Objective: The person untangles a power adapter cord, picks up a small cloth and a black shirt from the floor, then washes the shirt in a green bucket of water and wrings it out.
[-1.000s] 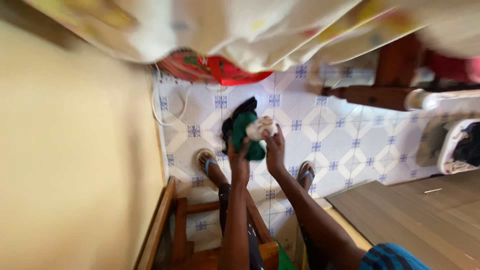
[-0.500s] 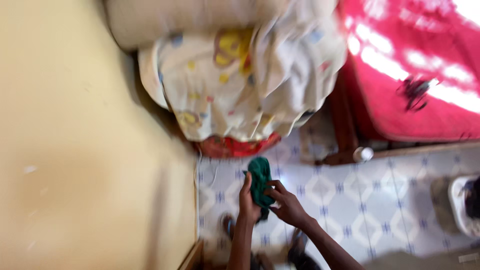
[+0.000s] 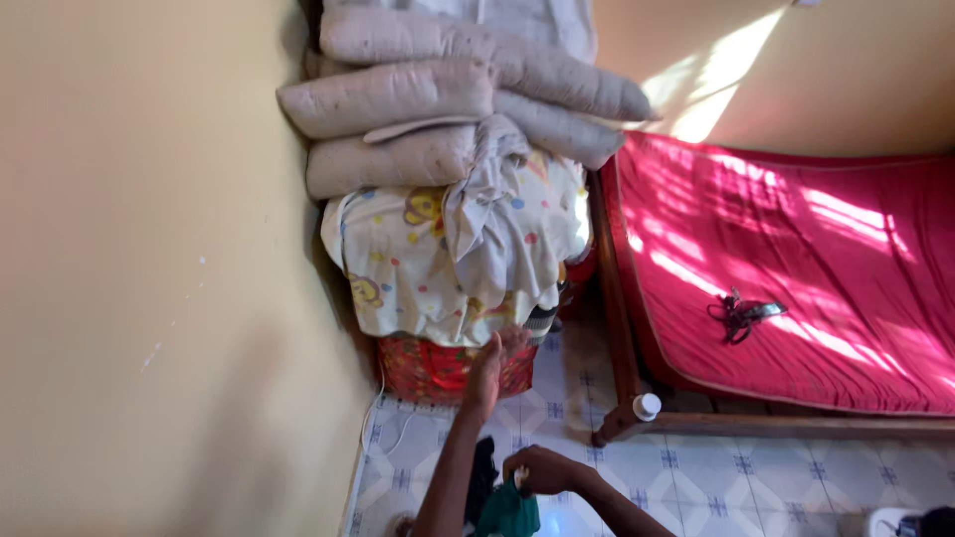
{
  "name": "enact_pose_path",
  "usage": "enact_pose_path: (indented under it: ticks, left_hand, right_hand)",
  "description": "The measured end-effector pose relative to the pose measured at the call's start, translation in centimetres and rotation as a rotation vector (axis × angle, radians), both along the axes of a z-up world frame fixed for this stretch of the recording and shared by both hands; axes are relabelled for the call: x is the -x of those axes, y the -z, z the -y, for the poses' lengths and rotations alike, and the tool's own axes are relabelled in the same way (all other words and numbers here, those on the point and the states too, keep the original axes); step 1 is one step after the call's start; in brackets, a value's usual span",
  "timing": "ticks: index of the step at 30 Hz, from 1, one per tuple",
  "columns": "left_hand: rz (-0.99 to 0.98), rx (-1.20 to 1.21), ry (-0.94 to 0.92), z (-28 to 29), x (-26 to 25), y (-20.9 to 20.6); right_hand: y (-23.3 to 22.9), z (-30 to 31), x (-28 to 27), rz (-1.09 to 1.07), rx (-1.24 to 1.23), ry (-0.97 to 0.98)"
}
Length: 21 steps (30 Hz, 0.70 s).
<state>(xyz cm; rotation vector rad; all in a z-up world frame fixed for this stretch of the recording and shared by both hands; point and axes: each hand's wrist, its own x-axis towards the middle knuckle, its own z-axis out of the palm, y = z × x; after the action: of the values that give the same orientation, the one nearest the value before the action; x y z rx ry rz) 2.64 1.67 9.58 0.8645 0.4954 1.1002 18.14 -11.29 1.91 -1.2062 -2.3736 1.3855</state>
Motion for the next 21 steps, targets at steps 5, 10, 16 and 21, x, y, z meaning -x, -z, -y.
enact_pose_path:
  ticks: [5, 10, 16, 21]
  left_hand:
    - [-0.202, -0.213, -0.074, 1.7, -0.1, -9.9]
    - [-0.680, -0.139, -0.425, 6.1, -2.2, -9.6]
    - [-0.204, -0.050, -0.340, 5.9, -2.9, -10.8]
    - [-0.046, 0.166, -0.452, -1.0, 1.4, -8.2]
  right_hand:
    - [-10.2, -3.6, -6.2, -0.453, -0.111, 0.505]
    - [-21.3, -3.8, -6.1, -0.686, -0.044, 1.019]
    - [-25.0, -3.4, -2.1, -0.748, 0.020, 0.933]
    - [-23.9, -7.5, -0.3, -0.642, 0.188, 1.018]
